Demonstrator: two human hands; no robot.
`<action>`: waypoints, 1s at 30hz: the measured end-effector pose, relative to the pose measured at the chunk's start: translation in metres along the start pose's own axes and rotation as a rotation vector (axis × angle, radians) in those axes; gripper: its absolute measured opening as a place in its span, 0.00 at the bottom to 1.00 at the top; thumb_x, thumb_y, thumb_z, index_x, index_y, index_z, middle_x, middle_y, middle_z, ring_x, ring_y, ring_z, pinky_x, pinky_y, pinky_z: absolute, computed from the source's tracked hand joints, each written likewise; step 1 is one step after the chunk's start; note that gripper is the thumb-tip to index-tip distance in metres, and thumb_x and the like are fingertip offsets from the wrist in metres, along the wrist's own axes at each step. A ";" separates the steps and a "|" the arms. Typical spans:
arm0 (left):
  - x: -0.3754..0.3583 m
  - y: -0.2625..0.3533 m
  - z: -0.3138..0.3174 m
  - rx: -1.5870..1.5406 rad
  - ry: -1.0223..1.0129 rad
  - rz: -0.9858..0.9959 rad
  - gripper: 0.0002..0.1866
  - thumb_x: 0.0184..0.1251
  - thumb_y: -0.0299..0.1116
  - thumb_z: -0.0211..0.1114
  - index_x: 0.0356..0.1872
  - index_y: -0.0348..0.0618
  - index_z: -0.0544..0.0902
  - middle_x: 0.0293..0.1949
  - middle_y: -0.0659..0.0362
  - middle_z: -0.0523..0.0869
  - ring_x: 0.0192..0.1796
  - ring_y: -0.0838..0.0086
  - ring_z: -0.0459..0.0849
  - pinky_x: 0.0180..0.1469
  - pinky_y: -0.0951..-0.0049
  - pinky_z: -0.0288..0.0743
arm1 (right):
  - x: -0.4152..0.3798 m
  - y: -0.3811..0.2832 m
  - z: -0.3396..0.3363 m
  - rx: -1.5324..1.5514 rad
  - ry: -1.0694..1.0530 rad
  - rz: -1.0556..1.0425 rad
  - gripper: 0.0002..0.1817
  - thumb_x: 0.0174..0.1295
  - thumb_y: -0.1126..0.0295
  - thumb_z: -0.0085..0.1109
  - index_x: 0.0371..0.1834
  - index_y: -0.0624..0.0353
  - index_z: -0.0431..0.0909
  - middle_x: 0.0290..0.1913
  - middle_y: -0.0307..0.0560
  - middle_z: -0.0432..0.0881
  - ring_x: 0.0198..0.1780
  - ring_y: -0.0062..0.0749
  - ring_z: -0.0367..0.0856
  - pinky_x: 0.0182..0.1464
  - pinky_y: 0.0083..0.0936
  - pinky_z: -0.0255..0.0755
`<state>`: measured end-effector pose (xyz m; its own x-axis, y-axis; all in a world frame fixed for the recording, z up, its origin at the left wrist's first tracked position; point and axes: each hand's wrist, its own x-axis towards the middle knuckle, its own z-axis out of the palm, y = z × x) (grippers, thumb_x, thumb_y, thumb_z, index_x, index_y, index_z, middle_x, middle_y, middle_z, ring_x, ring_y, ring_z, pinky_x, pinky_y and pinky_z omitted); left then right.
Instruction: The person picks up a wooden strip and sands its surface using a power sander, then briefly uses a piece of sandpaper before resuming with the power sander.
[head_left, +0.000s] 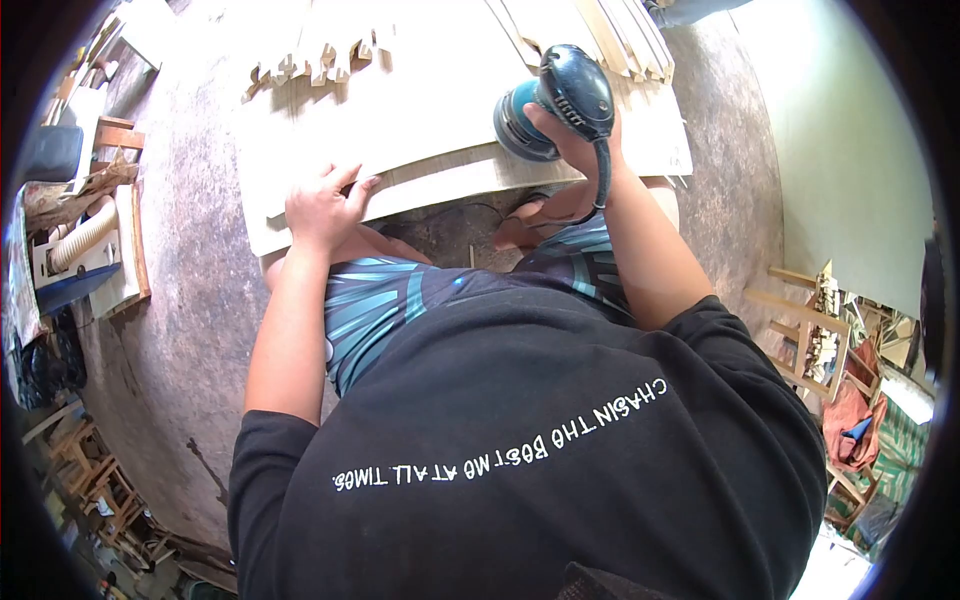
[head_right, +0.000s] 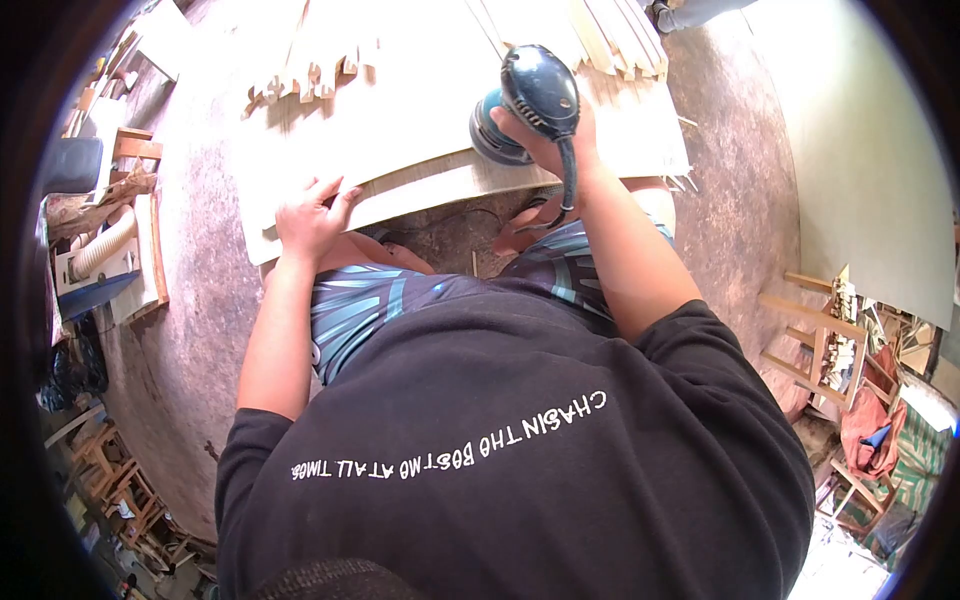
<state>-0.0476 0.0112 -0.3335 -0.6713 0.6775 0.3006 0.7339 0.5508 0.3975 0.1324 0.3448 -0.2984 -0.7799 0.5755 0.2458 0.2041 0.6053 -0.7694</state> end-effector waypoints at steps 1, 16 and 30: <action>0.000 0.000 0.000 -0.005 0.004 0.002 0.16 0.62 0.48 0.81 0.44 0.50 0.96 0.34 0.58 0.92 0.35 0.60 0.92 0.37 0.61 0.84 | 0.000 0.001 -0.002 0.014 0.005 0.021 0.31 0.57 0.50 0.83 0.58 0.57 0.85 0.49 0.47 0.91 0.53 0.38 0.90 0.59 0.35 0.82; 0.001 -0.002 0.000 0.015 -0.001 0.009 0.17 0.63 0.50 0.80 0.45 0.52 0.96 0.33 0.58 0.92 0.34 0.60 0.92 0.37 0.61 0.84 | 0.000 -0.028 0.014 0.012 -0.146 -0.087 0.29 0.55 0.49 0.84 0.56 0.53 0.87 0.48 0.46 0.93 0.51 0.37 0.92 0.56 0.35 0.84; 0.002 -0.001 -0.002 0.029 -0.065 -0.020 0.18 0.65 0.52 0.79 0.46 0.52 0.96 0.36 0.59 0.92 0.36 0.60 0.92 0.39 0.60 0.84 | -0.001 -0.077 0.085 -0.023 -0.279 -0.371 0.31 0.60 0.40 0.75 0.56 0.51 0.85 0.48 0.48 0.91 0.50 0.47 0.92 0.56 0.39 0.85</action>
<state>-0.0497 0.0108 -0.3321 -0.6784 0.6960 0.2355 0.7238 0.5778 0.3772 0.0669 0.2513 -0.2894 -0.9315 0.1495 0.3317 -0.1083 0.7565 -0.6450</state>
